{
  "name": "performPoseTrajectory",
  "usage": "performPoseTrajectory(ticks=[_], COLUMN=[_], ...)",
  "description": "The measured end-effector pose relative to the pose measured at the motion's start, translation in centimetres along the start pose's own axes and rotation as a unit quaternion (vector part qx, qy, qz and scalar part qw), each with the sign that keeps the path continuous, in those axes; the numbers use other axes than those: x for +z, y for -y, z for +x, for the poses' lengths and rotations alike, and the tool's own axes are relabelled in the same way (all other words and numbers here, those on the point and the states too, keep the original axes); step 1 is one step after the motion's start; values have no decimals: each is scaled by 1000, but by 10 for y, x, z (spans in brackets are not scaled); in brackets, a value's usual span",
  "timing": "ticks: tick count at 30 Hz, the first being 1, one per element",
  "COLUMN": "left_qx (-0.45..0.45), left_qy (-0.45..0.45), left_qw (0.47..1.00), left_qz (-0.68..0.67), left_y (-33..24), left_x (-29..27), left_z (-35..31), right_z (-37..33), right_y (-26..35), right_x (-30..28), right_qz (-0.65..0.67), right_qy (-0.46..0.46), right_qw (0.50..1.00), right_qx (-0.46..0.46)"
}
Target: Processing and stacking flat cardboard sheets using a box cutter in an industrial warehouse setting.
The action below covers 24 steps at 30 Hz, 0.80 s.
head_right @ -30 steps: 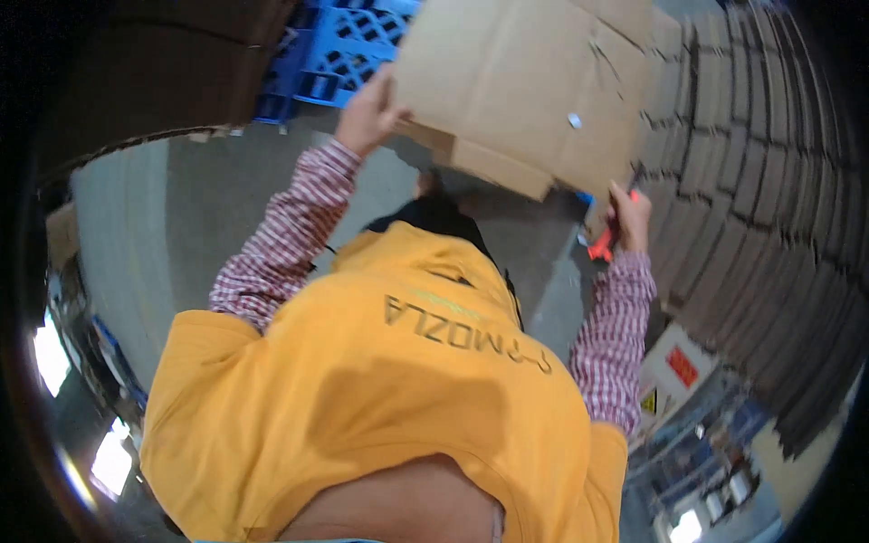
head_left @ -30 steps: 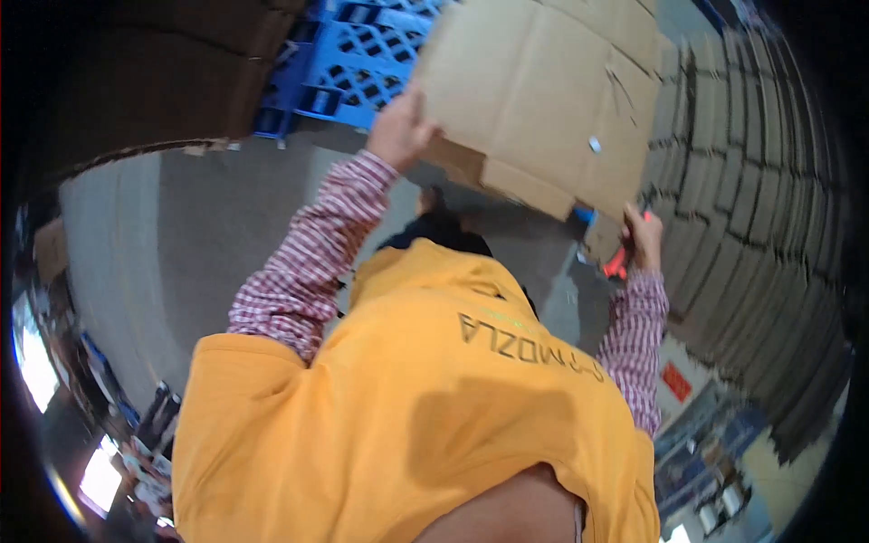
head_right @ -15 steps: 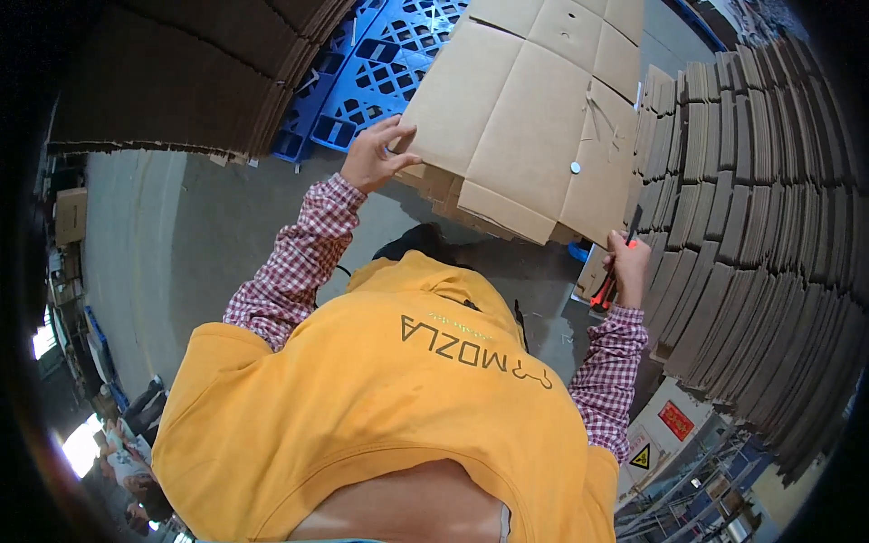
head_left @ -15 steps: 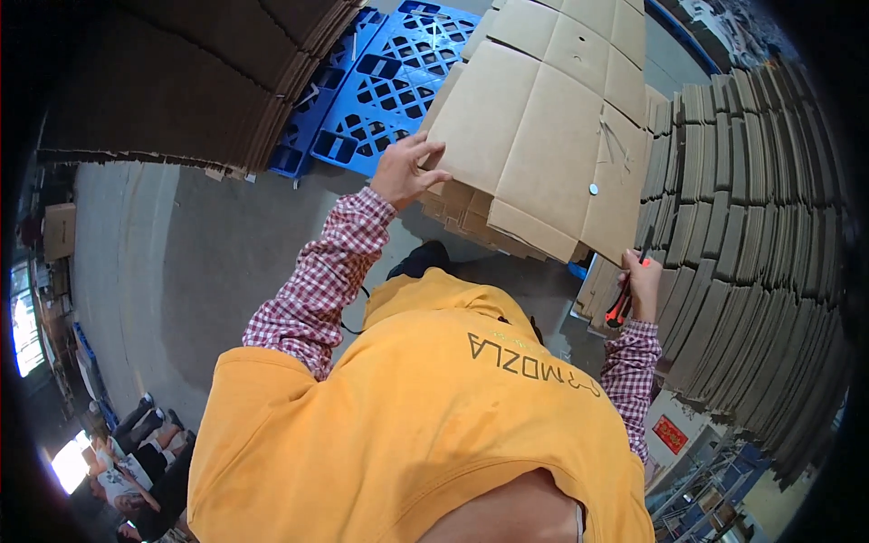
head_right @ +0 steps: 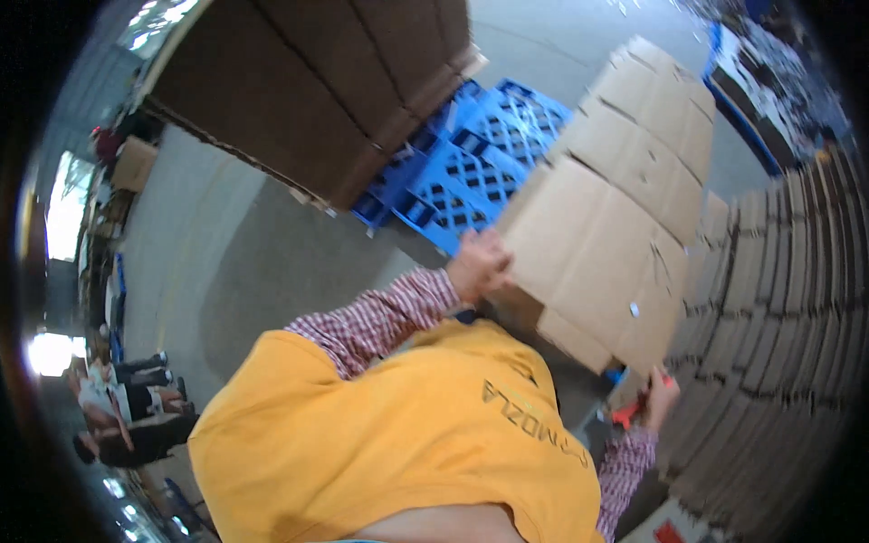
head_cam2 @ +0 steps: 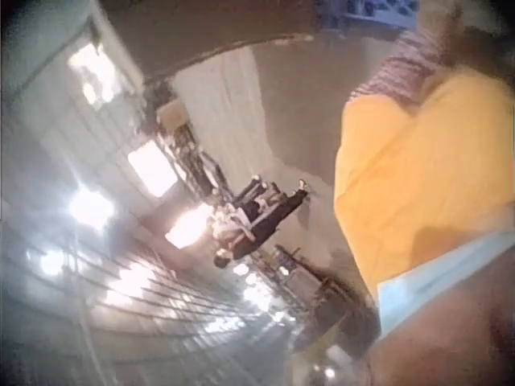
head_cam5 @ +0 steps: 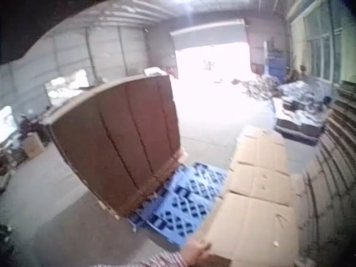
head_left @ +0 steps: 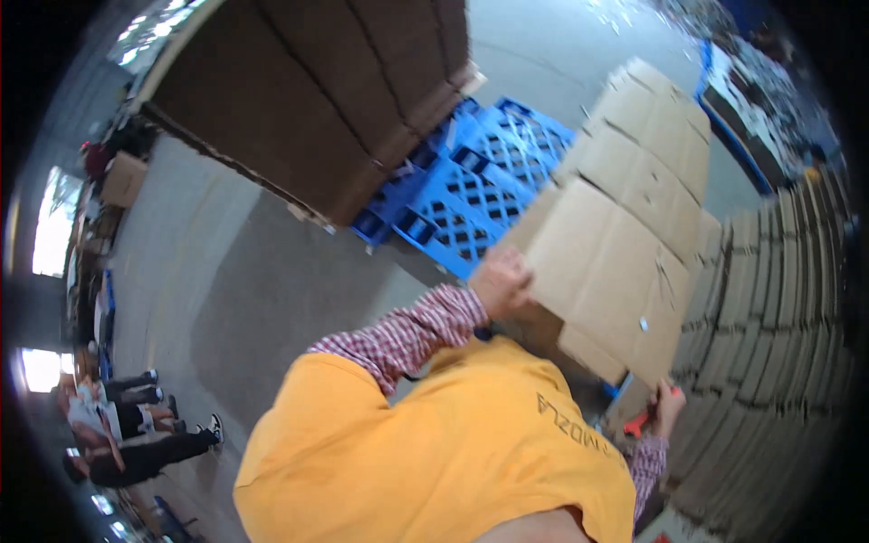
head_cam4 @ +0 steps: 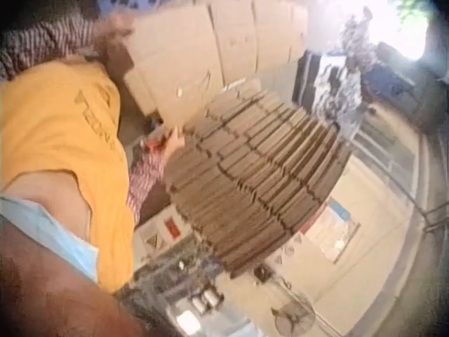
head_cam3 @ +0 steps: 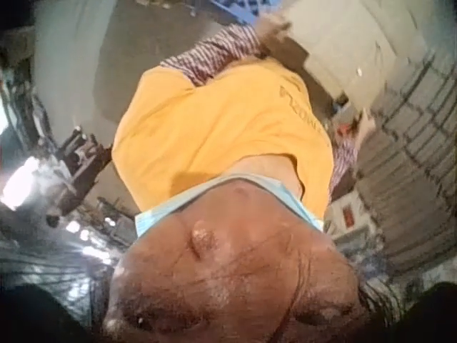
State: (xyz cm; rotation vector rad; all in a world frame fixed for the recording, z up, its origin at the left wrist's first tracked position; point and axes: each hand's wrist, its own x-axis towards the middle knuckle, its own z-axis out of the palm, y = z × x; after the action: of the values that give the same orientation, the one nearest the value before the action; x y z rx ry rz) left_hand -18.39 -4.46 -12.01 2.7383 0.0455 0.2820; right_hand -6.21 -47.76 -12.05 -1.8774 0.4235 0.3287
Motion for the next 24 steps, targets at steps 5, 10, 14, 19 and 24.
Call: performPoseTrajectory(ticks=[5,10,14,19,24], left_qx=[50,181,268,205,183], left_qy=[-98,-60,-63,-94,20], left_qw=[992,981,961,972,982], left_qz=[70,36,15,65,-33], left_y=[-45,-83,-96,-87,-77], left_x=[-32,-33,-20,-51,-118], left_z=[11,44,90,157,215], right_z=[8,4,44,-58,-97], right_y=[8,49,47,115,125], right_x=[-26,-38,-63,-30,21], right_qz=[51,46,134,131,464], right_qy=[-25,0,64,-1,218], right_qw=[996,997,987,953,857], right_qx=[-68,-62,-53,-272,-47])
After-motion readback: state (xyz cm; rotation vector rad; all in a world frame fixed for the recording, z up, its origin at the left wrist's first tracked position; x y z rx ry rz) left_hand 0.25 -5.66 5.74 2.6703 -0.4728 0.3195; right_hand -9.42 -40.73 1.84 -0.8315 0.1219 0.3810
